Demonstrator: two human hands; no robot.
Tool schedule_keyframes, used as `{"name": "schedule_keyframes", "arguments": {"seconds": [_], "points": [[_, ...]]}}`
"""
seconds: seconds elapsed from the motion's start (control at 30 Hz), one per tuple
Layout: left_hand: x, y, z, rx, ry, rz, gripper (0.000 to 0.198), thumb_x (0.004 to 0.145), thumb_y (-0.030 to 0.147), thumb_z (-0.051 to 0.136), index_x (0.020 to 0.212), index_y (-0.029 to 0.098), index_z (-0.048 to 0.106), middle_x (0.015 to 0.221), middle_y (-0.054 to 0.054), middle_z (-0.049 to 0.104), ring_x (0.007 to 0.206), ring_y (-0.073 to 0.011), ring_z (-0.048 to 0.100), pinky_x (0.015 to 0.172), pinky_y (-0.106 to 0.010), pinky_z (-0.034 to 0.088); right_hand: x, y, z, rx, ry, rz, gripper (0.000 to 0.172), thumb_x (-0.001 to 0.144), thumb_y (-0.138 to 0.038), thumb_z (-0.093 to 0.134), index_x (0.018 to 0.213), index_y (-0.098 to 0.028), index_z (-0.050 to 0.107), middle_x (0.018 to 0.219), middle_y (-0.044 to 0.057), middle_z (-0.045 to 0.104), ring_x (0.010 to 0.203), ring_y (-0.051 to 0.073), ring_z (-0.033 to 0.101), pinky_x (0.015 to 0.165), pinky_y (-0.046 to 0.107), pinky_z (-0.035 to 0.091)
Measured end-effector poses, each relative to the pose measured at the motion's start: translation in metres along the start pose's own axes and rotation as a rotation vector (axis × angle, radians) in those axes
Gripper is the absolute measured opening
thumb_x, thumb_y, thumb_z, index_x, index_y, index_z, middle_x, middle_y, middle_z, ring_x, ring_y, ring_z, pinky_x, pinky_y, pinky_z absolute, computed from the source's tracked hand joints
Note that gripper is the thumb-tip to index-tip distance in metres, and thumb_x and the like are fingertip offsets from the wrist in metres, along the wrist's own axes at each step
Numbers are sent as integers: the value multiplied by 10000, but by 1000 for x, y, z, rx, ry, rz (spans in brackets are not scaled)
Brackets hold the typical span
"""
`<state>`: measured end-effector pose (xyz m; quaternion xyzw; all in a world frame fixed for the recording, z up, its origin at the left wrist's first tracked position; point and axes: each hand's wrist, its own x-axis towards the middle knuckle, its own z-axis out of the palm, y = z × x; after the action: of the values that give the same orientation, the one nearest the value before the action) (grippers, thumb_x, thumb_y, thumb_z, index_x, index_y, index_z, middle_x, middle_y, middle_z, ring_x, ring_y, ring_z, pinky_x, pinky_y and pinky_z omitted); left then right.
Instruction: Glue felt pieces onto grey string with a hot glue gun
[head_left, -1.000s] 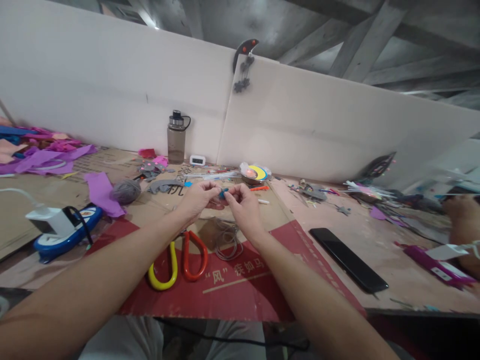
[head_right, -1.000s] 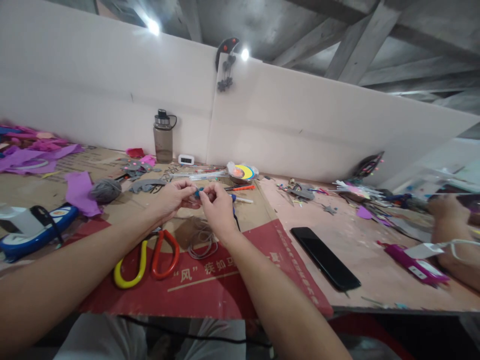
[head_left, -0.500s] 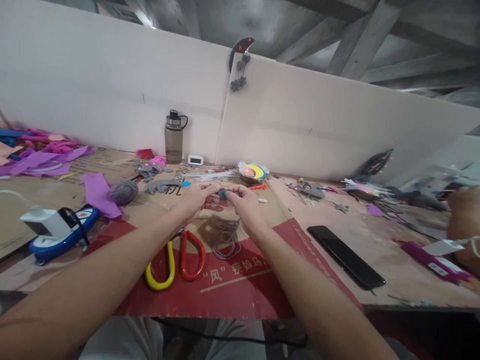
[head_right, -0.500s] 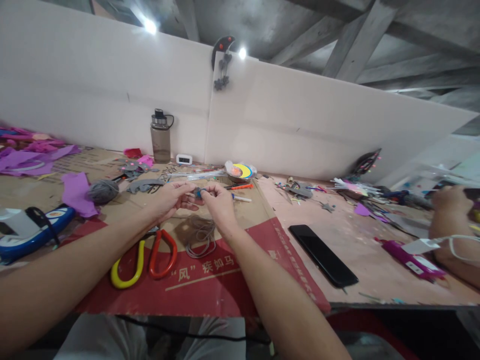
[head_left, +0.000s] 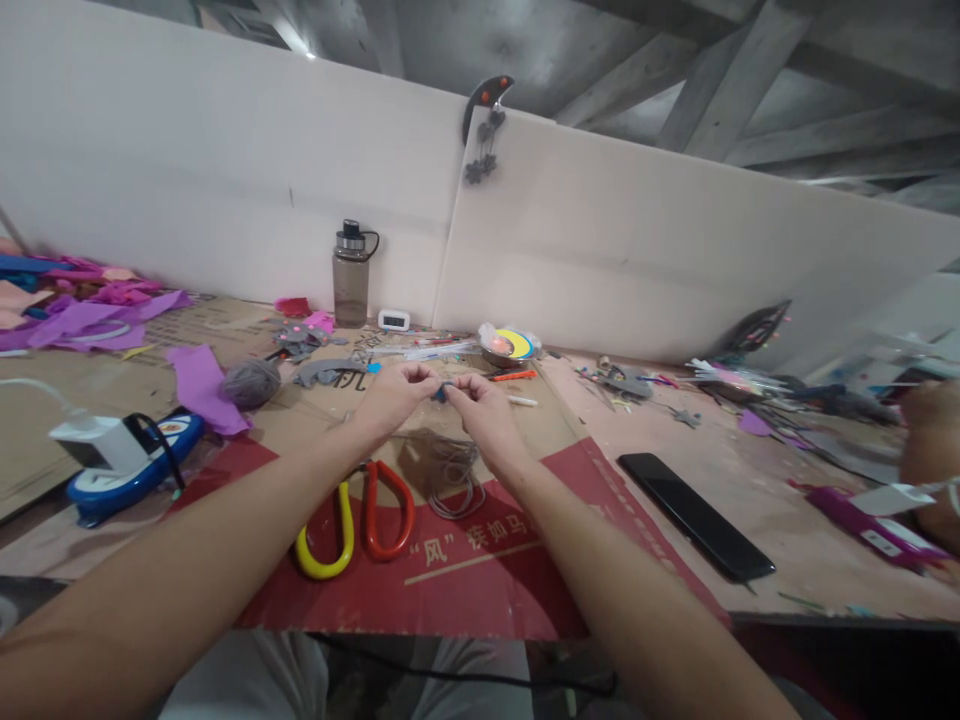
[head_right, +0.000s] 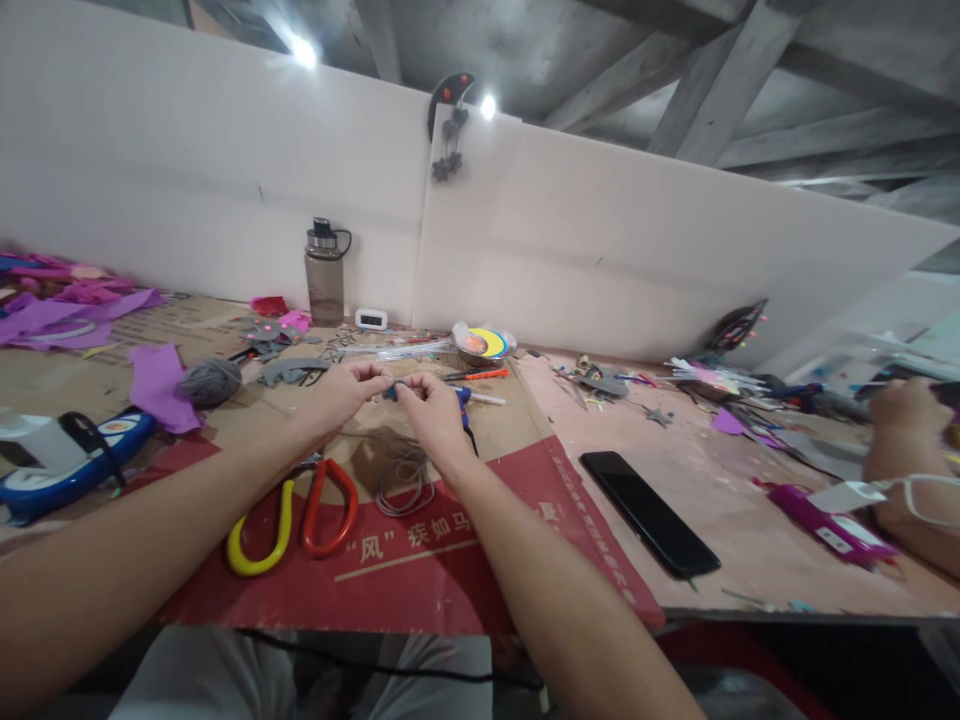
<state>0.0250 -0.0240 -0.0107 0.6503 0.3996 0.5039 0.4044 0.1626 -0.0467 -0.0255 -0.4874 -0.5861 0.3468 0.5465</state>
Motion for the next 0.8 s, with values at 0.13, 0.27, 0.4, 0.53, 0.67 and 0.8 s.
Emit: {"name": "schedule_keyframes", "arguments": {"seconds": [0.13, 0.27, 0.4, 0.53, 0.67, 0.8], "points": [[6, -6, -6, -31, 81, 11, 98, 661, 237, 620, 598, 164, 600, 523, 42, 515, 484, -74, 408, 503, -198, 324, 3, 4, -2, -30, -27, -12, 227, 727, -419, 531, 738, -192, 551, 493, -72, 384, 463, 90, 331, 459, 217, 279], [18, -14, -24, -93, 231, -14, 95, 636, 240, 639, 593, 162, 608, 555, 24, 542, 482, -70, 399, 464, -187, 298, 5, 4, -5, -71, -25, -12, 224, 735, -409, 524, 707, -189, 556, 489, -74, 364, 463, 86, 322, 448, 211, 275], [33, -22, -48, -173, 445, -22, 99, 615, 237, 639, 586, 161, 583, 538, 34, 522, 449, -61, 392, 419, -178, 274, 4, -4, -6, -62, -93, 7, 240, 733, -418, 530, 705, -185, 581, 471, -81, 312, 437, 78, 283, 417, 209, 227], [45, -23, -73, -334, 699, -98, 101, 604, 206, 636, 594, 161, 546, 542, 47, 521, 439, -54, 416, 386, -170, 251, 5, -24, -9, -7, -198, 84, 274, 732, -458, 548, 737, -190, 600, 481, -87, 269, 413, 66, 215, 394, 212, 166], [51, -20, -99, -670, 783, -176, 92, 639, 124, 618, 694, 157, 553, 578, 43, 570, 503, -57, 490, 398, -156, 269, 1, -57, -19, 106, -324, 55, 277, 753, -464, 564, 788, -193, 609, 514, -84, 268, 419, 55, 197, 397, 203, 148], [54, -17, -118, -837, 753, -194, 60, 733, 122, 519, 681, 151, 522, 534, 42, 553, 462, -35, 469, 405, -150, 284, -8, -80, -34, 8, -489, -96, 291, 776, -462, 548, 826, -195, 651, 532, -50, 421, 469, 75, 361, 448, 206, 292]]}}
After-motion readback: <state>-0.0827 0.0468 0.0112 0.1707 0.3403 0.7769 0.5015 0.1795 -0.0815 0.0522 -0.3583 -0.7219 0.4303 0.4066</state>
